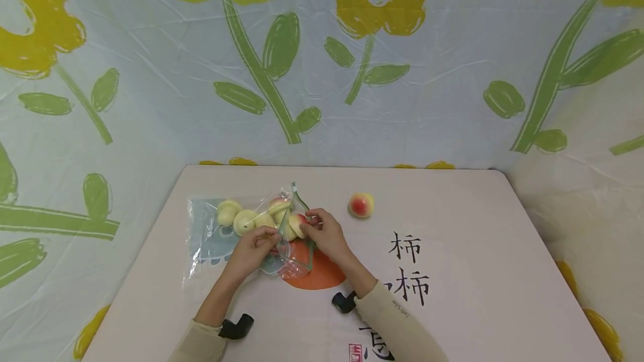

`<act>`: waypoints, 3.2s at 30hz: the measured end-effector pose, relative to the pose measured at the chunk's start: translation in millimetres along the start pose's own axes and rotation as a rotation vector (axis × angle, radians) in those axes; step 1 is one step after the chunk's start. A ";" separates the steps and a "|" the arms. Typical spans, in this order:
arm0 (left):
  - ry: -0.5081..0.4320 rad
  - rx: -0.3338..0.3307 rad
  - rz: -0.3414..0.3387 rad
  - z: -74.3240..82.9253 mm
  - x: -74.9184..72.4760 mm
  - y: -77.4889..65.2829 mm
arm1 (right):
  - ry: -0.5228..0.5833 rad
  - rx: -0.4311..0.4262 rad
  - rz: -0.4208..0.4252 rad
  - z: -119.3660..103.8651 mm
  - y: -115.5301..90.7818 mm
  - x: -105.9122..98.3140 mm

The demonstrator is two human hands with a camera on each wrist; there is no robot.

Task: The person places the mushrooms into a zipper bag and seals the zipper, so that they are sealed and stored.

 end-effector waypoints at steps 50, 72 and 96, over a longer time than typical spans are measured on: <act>0.013 0.005 0.019 -31.6 -0.4 12.8 | 0.093 -0.085 -0.265 -20.1 -9.3 -5.5; 0.022 0.009 0.004 -32.3 -2.1 17.1 | -0.086 -0.122 0.014 -67.1 -25.3 -89.7; 0.010 -0.010 -0.016 -31.4 -4.0 19.2 | -0.140 -0.058 0.232 -7.1 12.9 -152.2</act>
Point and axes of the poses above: each hand's wrist, its own y-axis towards the middle knuckle, its own x-axis out of the palm, z = x × y, the point moved 7 cm from there along y, towards the middle knuckle, and after that the axes turned 3 degrees about z, right-handed, at the moved point
